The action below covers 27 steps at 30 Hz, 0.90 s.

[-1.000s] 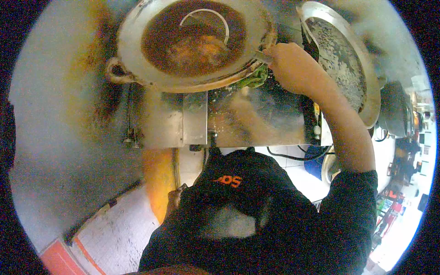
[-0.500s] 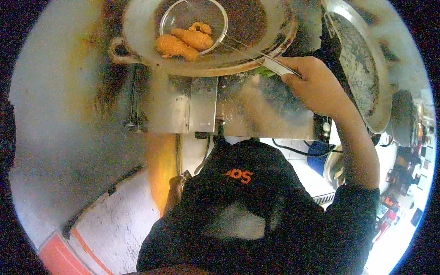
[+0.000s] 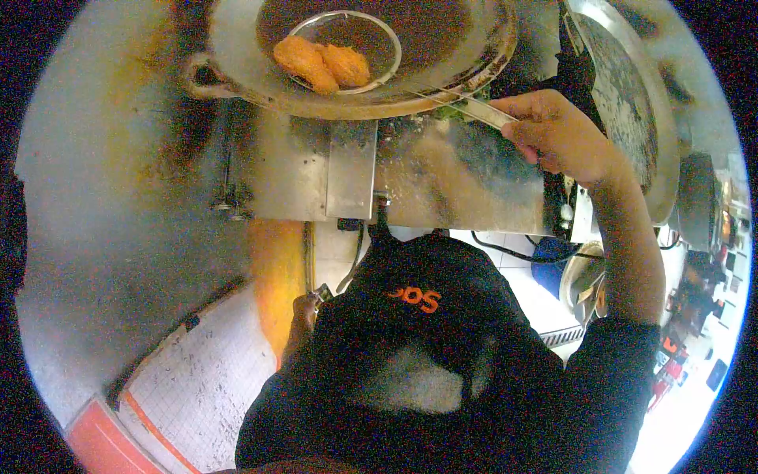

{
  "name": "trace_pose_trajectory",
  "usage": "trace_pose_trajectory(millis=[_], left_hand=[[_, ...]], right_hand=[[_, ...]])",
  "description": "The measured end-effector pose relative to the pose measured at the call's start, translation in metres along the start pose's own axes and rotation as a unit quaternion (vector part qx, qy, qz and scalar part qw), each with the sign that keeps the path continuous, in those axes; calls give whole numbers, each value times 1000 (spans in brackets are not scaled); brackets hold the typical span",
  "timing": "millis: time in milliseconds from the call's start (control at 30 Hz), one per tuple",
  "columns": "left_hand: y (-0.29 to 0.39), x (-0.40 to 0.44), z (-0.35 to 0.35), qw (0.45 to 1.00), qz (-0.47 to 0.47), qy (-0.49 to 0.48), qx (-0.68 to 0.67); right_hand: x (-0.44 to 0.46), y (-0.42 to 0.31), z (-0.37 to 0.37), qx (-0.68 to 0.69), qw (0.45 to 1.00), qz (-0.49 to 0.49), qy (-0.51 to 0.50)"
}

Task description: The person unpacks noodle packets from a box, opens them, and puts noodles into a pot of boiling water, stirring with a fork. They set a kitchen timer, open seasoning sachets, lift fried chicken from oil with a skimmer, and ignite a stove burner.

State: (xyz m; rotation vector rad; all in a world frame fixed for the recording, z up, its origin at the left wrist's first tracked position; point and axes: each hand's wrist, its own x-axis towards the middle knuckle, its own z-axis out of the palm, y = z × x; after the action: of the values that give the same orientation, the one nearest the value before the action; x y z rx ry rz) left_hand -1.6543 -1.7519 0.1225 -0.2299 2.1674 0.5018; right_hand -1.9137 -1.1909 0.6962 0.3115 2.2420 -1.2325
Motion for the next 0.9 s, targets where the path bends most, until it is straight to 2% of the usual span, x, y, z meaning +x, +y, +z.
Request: trace_pose_trajectory(millis=[67, 100, 200, 400, 467, 533, 600, 767, 833, 900], left_hand=[[7, -11, 1, 968, -94, 10, -232], [-36, 21, 35, 978, -20, 38, -203], [-23, 13, 24, 992, -18, 38, -117], [-12, 6, 7, 997, -16, 37, -73], [-10, 6, 2, 997, -17, 38, -67], [-8, 6, 0, 997, -21, 39, -65], [-5, 5, -4, 996, -28, 42, -67], [-5, 3, -2, 995, -52, 46, -71], [-3, 3, -1, 993, -73, 53, -79], [3, 4, 3, 986, -115, 64, -102]], right_hand=[[-2, 1, 3, 15, 1000, 5, 5], [-4, 1, 5, 32, 999, 13, 10], [-5, 0, 8, 60, 998, 20, 6], [-3, -22, 14, 95, 995, 2, 0], [3, -25, 17, 200, 980, 5, 11], [14, -18, 12, 195, 981, -14, -7], [19, -23, 14, 248, 968, 21, 24], [18, -44, 22, 191, 981, -36, 13], [12, -52, 27, 8, 994, -101, 49], [12, -44, 32, 41, 991, -92, 90]])
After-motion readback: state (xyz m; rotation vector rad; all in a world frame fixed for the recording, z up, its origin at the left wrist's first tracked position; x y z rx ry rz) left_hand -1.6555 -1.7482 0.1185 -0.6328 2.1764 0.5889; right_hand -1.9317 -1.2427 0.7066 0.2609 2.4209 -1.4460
